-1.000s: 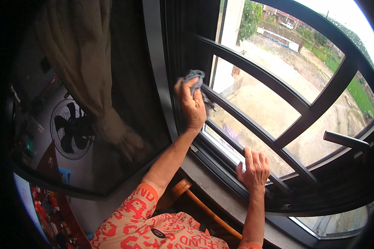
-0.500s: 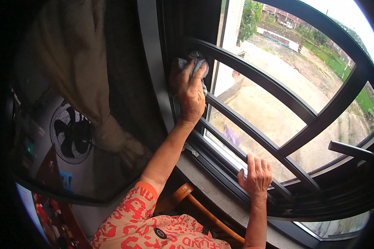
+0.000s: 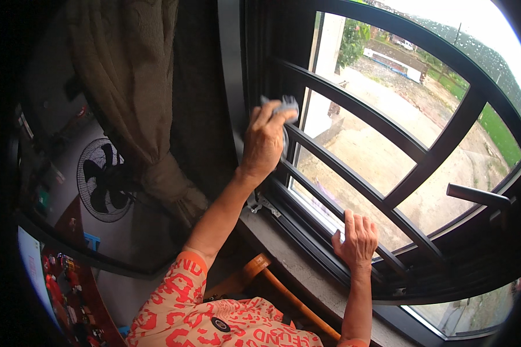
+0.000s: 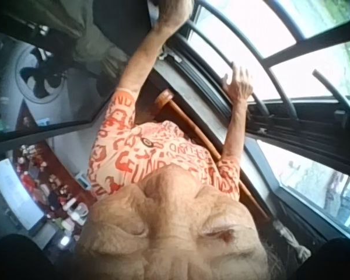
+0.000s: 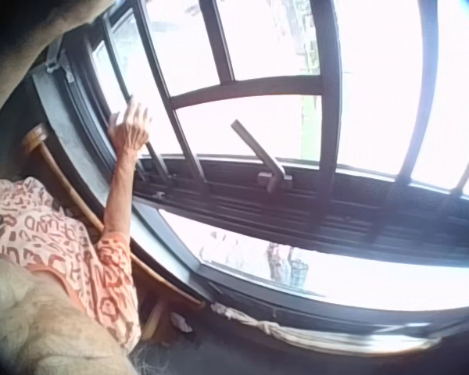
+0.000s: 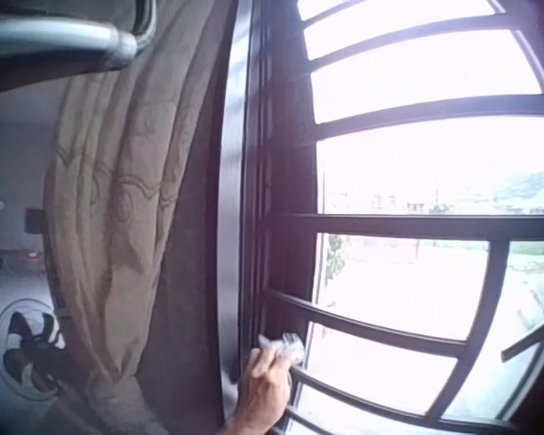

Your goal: The person cleans the window frame and screen using a grey cloth. They wipe the vertical and horizontal bars of the frame and the mesh screen, moving methodically from the top to the bottom of the window.

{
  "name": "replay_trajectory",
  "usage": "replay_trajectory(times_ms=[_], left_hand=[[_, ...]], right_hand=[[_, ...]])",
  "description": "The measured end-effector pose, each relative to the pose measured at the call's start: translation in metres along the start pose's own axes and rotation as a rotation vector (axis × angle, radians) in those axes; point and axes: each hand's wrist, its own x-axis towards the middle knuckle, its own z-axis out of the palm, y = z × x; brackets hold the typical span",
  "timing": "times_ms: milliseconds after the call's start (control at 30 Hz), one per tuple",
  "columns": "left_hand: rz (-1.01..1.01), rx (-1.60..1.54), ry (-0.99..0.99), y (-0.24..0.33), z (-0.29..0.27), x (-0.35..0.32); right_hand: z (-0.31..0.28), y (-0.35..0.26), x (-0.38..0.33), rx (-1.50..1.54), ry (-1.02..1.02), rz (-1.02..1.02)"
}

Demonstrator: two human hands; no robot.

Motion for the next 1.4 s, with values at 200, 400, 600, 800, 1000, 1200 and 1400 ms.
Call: replay_trajectory(times_ms=[200, 400, 600, 800, 1000, 1200, 1400], left_hand=[[0.086, -0.018, 0.198, -0.007, 0.033, 0.024], [0.114, 0.013, 0.147, -0.015, 0.041, 0.0], [-0.064, 0.06, -0.069, -0.015, 0.014, -0.023], [-0.103, 0.082, 0.056, -0.004, 0.002, -0.033], [0.035, 0.217, 0.197, -0.024, 0.029, 0.018], [0.008, 0.204, 0.126, -0.04, 0.046, -0.012], [-0.019, 0.192, 0.099, -0.042, 0.047, -0.033]], right_hand=[[0.0, -0.002, -0.001, 0.016, -0.03, 0.027], [0.0, -0.002, -0.003, 0.025, -0.055, 0.058], [0.002, 0.0, -0.003, 0.017, -0.018, 0.043], [0.004, 0.0, -0.003, 0.024, 0.0, 0.04], [0.002, -0.001, -0.004, 0.02, -0.024, 0.048], [0.002, -0.002, -0.004, 0.008, -0.03, 0.049], [0.001, -0.003, -0.001, -0.003, 0.011, 0.035]])
